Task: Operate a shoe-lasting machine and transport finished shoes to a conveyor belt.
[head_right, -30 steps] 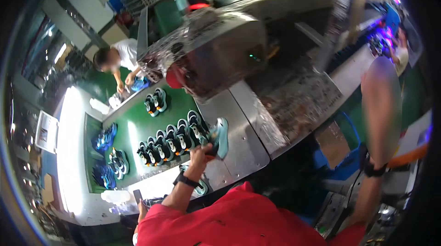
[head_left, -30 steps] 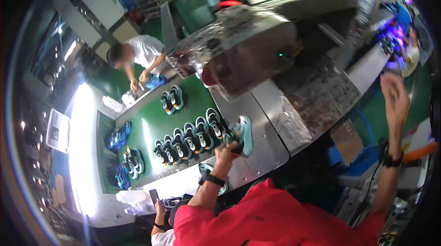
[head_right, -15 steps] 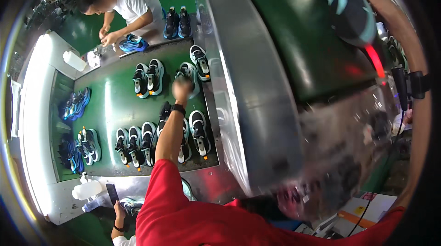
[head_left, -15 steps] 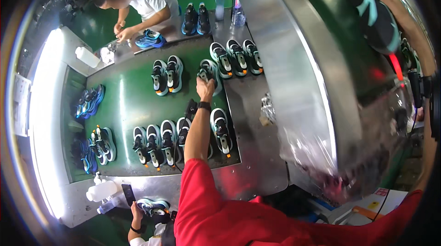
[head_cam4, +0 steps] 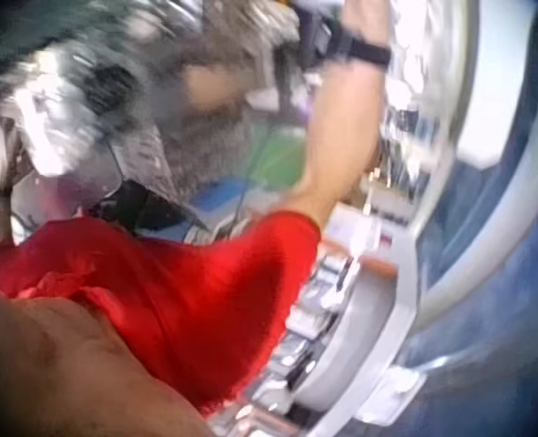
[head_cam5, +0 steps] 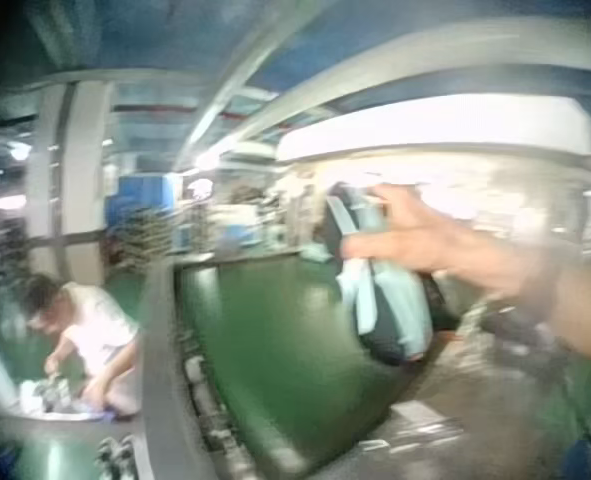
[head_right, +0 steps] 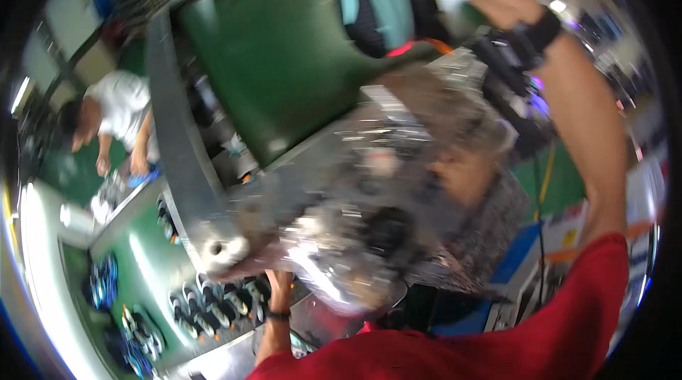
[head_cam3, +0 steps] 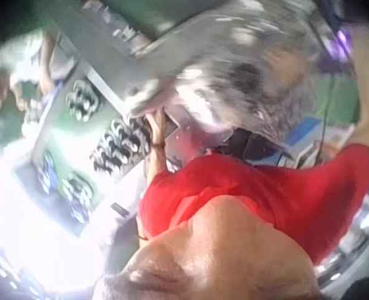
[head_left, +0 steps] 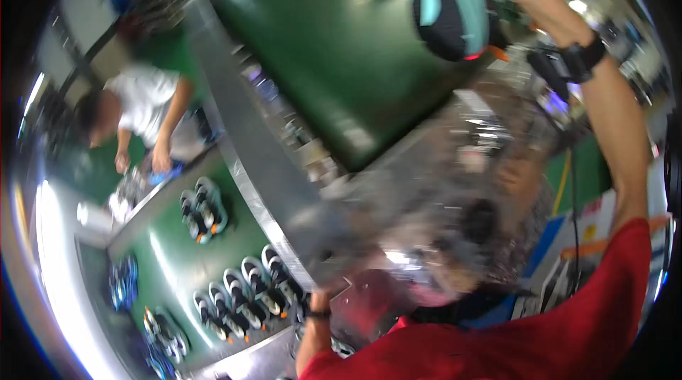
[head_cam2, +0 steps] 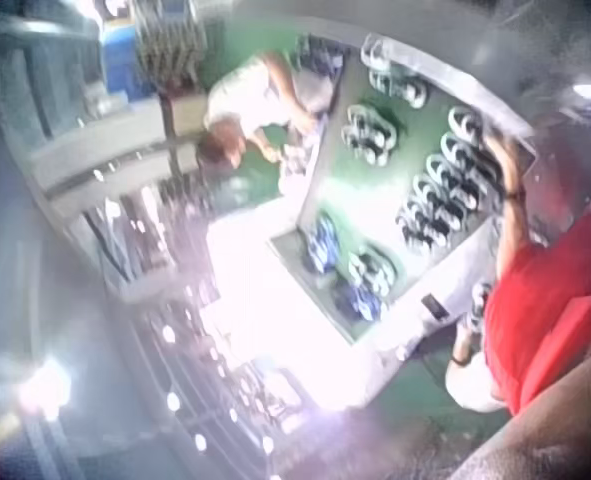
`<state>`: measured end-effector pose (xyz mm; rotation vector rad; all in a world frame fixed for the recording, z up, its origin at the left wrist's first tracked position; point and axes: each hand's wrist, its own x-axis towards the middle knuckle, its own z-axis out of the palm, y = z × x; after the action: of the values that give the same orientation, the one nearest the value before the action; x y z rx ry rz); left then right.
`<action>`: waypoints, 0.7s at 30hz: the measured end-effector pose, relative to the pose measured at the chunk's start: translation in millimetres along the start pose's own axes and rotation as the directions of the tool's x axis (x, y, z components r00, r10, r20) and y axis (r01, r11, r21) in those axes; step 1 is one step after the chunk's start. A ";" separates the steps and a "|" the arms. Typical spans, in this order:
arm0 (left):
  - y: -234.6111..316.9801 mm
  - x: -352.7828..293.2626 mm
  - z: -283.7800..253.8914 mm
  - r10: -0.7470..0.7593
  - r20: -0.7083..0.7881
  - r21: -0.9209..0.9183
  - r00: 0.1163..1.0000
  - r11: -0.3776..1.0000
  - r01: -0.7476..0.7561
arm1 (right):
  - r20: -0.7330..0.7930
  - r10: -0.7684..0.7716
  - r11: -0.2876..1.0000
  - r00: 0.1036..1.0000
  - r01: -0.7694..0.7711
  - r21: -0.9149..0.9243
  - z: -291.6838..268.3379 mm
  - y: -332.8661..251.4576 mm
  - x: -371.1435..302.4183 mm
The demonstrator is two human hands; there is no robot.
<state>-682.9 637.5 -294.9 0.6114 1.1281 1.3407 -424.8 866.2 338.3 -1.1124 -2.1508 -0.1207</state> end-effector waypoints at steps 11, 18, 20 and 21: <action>196.0 -203.5 343.1 0.139 0.921 -0.221 0.364 0.956 0.193 | -0.273 -0.205 0.867 0.940 0.045 -0.497 -150.9 -72.0 -272.2; 146.1 -316.0 451.3 0.126 0.940 -0.206 0.316 0.950 0.235 | -0.424 0.402 0.499 0.812 -0.582 -0.642 -221.7 -120.2 -457.9; 129.7 -357.7 468.5 -0.055 0.985 -0.020 0.167 0.910 0.414 | -0.553 0.354 0.368 0.754 -0.656 -0.659 -265.6 -144.4 -536.1; 116.1 -388.8 475.5 -0.114 0.985 0.044 0.128 0.891 0.452 | -0.687 0.461 0.430 0.562 -0.818 -0.381 -281.7 -168.4 -580.6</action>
<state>-256.0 407.7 99.6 0.8019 -0.0957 0.4376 -174.3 258.6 225.3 -2.0407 -1.0254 -0.7844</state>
